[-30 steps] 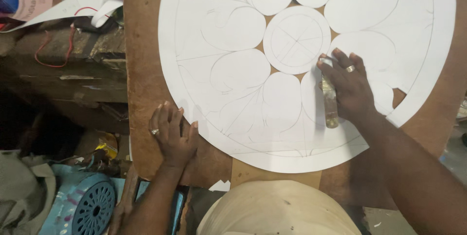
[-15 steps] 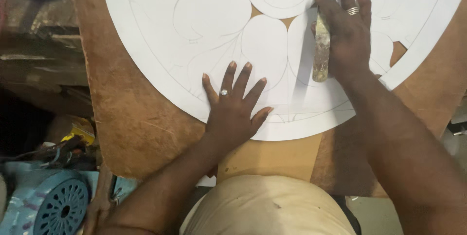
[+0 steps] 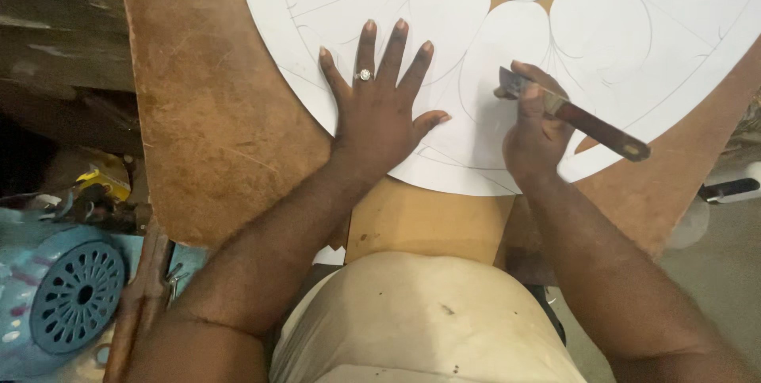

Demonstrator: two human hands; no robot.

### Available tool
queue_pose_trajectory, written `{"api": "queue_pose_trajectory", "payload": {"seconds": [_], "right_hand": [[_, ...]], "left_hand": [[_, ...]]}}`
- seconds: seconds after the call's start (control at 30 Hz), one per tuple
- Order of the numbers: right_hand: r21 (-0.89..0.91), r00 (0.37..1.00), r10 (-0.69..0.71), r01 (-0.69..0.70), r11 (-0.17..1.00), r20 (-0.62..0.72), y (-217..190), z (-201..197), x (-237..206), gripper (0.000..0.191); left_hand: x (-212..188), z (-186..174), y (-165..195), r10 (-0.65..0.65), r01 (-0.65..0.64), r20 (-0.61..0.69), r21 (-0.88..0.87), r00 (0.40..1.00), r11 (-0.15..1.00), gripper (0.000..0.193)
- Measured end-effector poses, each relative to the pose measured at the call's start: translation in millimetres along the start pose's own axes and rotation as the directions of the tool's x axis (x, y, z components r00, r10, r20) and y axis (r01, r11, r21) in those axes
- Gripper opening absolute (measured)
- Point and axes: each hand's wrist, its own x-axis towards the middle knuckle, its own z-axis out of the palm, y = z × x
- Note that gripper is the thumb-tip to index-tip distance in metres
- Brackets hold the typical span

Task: The person cuts a large circular white paper pattern with a floral design drawn on it, using a knife to cut along the drawn lines while holding the paper steady with the other hand. They rotate and reposition the paper on a wooden board as they cut out sections of the pattern.

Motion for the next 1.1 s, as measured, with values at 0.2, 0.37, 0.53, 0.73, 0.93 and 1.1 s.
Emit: {"api": "queue_pose_trajectory", "payload": {"seconds": [0.2, 0.37, 0.53, 0.73, 0.93, 1.1], "right_hand": [[-0.179, 0.974, 0.223, -0.226, 0.958, -0.033, -22.6, 21.3, 18.6, 0.023], [-0.444, 0.978, 0.208, -0.184, 0.877, 0.005, -39.9, 35.5, 36.1, 0.025], [-0.47, 0.993, 0.11, -0.08, 0.879, 0.037, -47.2, 41.6, 38.3, 0.027], [-0.46, 0.985, 0.171, -0.144, 0.876, 0.018, -46.1, 44.2, 36.1, 0.023], [-0.506, 0.984, 0.175, -0.133, 0.852, 0.036, -41.6, 44.7, 32.2, 0.023], [-0.506, 0.986, 0.164, -0.121, 0.854, 0.042, -39.8, 45.1, 32.2, 0.023]], "left_hand": [[-17.9, 25.1, 15.6, 0.028, -0.014, -0.156, 0.089, 0.987, 0.996, 0.07], [-19.6, 33.9, 12.8, 0.03, -0.027, -0.137, 0.024, 0.99, 0.999, 0.066], [-31.6, 35.0, 13.8, 0.036, -0.035, -0.135, 0.008, 0.99, 0.999, 0.063], [-36.9, 42.4, 14.8, 0.055, -0.052, -0.188, 0.017, 0.981, 0.998, 0.065], [-39.2, 49.1, 11.8, 0.061, -0.058, -0.192, 0.021, 0.98, 0.998, 0.065], [-39.1, 52.3, 10.9, 0.072, -0.067, -0.215, 0.032, 0.974, 0.997, 0.066]]}}
